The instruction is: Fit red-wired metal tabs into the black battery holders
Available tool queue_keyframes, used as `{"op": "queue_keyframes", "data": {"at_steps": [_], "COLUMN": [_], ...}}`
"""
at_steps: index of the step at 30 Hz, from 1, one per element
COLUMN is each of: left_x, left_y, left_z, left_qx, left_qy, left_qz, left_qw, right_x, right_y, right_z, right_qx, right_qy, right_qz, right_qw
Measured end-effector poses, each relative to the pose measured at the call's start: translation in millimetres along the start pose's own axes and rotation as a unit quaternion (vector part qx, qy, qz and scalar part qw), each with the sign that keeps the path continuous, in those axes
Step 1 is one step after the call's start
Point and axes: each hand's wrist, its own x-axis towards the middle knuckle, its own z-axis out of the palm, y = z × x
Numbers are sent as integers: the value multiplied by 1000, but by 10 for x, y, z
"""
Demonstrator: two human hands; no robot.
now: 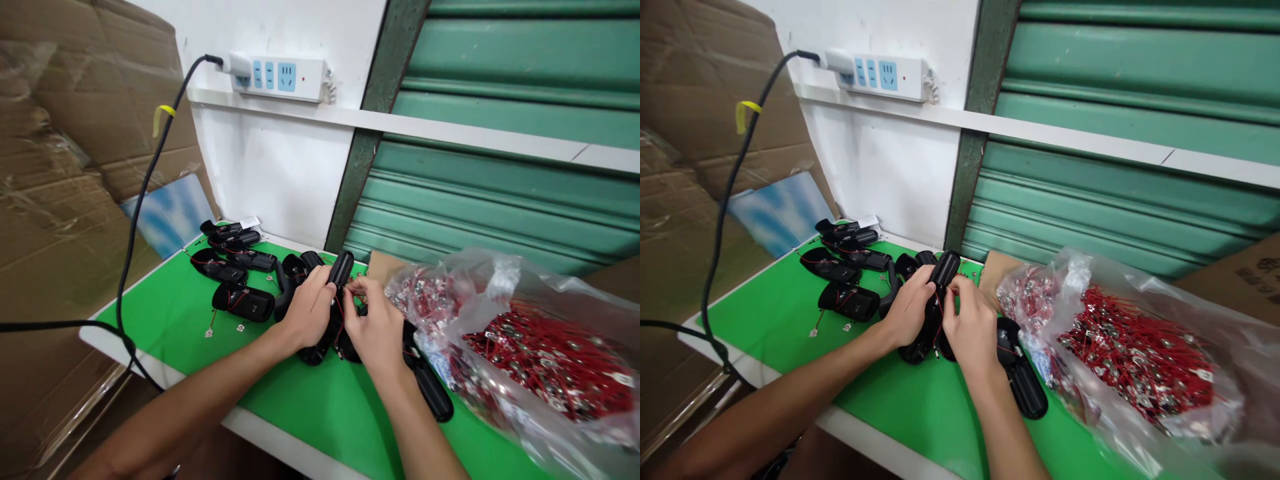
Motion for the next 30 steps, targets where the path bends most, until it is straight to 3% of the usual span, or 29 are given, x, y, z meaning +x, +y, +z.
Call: {"op": "queue_keyframes", "data": {"at_steps": [7,11,16,21,23,26,30], "left_x": [82,114,134,125,120,114,111], "left_y": [29,-7,12,36,32,23,18], "left_z": [-52,-68,-90,-85,-84,-86,-89], "left_qx": [-100,-122,-178,-203,-218,-225,-211], "left_qy": [-28,-32,-67,-80,-91,-112,-125], "left_qz": [-50,-35,-53,-61,-63,-55,-36], "left_qw": [993,991,980,974,970,966,969], "right_x": [16,29,68,123,133,128,95], "right_y": [10,34,57,84,106,128,108], "right_z": [-83,-134,-107,-92,-100,-98,-73], "right_qx": [37,143,325,481,511,480,475], "right_qy": [-5,-26,11,-6,-11,-33,-78], "right_qz": [-33,38,238,336,362,366,316], "right_qw": [999,989,915,809,780,797,817]}}
